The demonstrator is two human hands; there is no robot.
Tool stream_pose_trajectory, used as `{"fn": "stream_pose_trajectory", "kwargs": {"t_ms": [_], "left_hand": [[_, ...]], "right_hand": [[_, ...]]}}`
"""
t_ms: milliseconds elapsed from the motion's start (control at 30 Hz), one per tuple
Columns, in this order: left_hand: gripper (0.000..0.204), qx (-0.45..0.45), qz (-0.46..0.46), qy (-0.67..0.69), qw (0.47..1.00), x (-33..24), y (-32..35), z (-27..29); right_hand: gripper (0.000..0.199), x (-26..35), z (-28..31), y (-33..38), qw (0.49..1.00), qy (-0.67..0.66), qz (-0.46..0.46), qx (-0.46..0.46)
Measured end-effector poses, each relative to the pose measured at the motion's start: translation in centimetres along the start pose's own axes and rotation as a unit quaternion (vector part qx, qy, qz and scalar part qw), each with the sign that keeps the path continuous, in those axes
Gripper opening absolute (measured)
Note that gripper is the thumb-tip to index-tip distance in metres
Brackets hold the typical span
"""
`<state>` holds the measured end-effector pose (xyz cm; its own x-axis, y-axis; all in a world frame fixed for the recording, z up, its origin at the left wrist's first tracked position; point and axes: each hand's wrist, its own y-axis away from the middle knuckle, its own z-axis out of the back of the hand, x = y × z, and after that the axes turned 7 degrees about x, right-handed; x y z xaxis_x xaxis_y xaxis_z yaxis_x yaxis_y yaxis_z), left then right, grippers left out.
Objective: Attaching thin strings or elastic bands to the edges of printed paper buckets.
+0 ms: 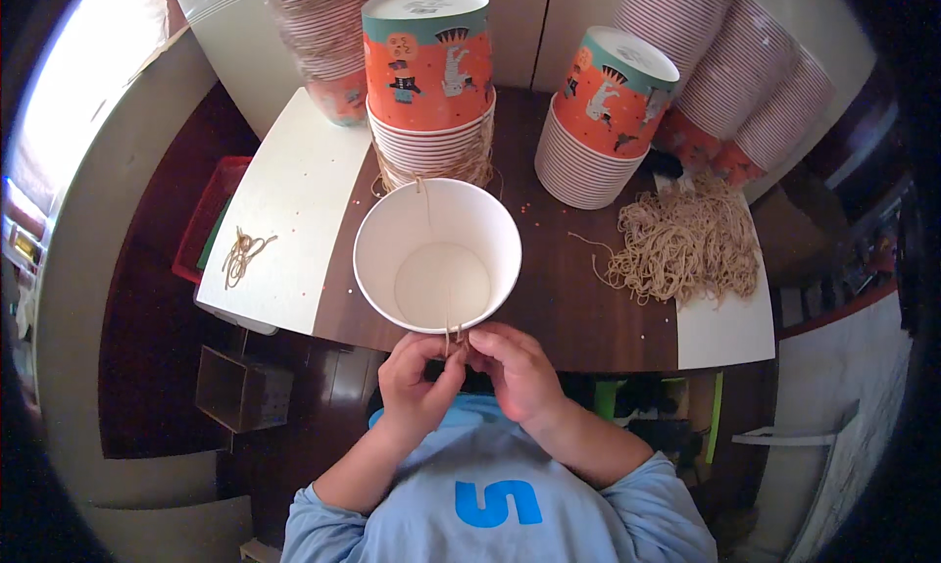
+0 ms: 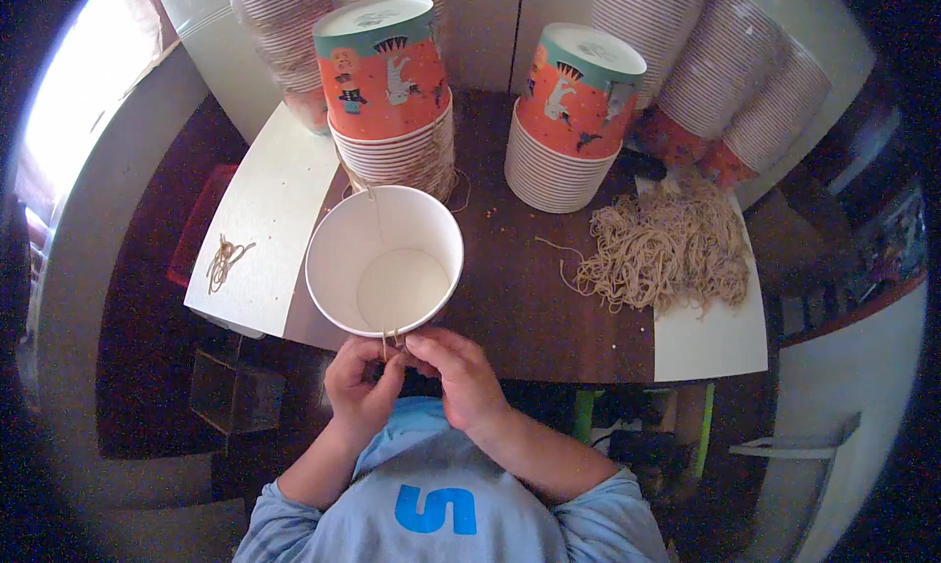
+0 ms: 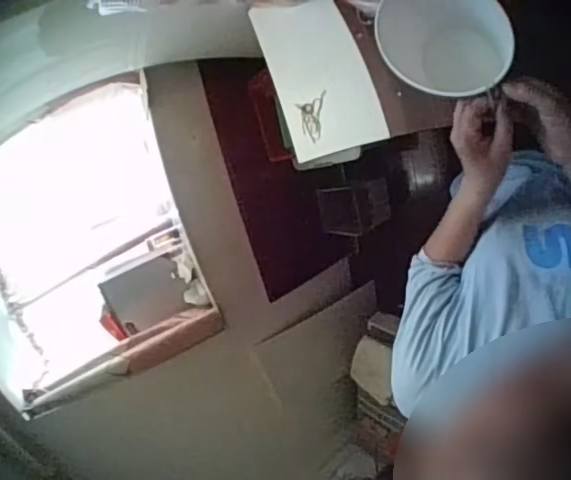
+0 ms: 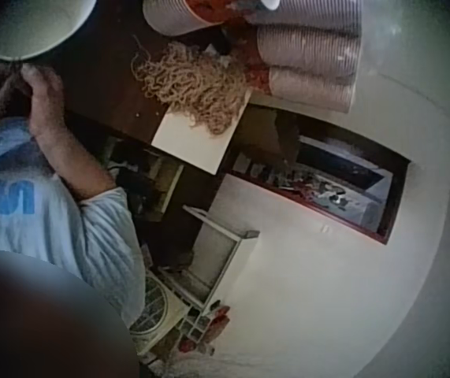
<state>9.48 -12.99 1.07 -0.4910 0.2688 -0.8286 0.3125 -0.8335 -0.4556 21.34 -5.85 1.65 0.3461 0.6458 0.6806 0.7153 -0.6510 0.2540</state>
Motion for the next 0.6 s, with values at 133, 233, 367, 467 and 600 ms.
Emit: {"fn": "stream_pose_trajectory", "kwargs": {"t_ms": [133, 233, 367, 467, 600], "left_hand": [[0.01, 0.04, 0.062, 0.058, 0.996, 0.1, 0.8, 0.4], [0.009, 0.077, 0.082, 0.056, 0.992, -0.1, 1.0, 0.9], [0.006, 0.029, 0.17, 0.279, 0.945, 0.1, 1.0, 1.2], [0.004, 0.005, 0.161, 0.321, 0.933, 0.4, 0.8, 0.9], [0.007, -0.009, 0.146, 0.32, 0.936, 0.7, 0.8, 0.3]], "right_hand": [[0.02, 0.2, -0.3, 0.0, 1.0, 0.021, -0.012, 0.016], [0.02, 0.2, 0.6, -0.3, 0.997, 0.056, -0.023, 0.042], [0.019, 1.1, 1.3, -0.8, 0.997, 0.05, -0.032, 0.047], [0.018, 1.1, 1.5, -0.7, 0.994, 0.094, -0.029, 0.042], [0.016, 0.5, 2.3, -0.9, 0.98, 0.194, 0.002, 0.05]]}}
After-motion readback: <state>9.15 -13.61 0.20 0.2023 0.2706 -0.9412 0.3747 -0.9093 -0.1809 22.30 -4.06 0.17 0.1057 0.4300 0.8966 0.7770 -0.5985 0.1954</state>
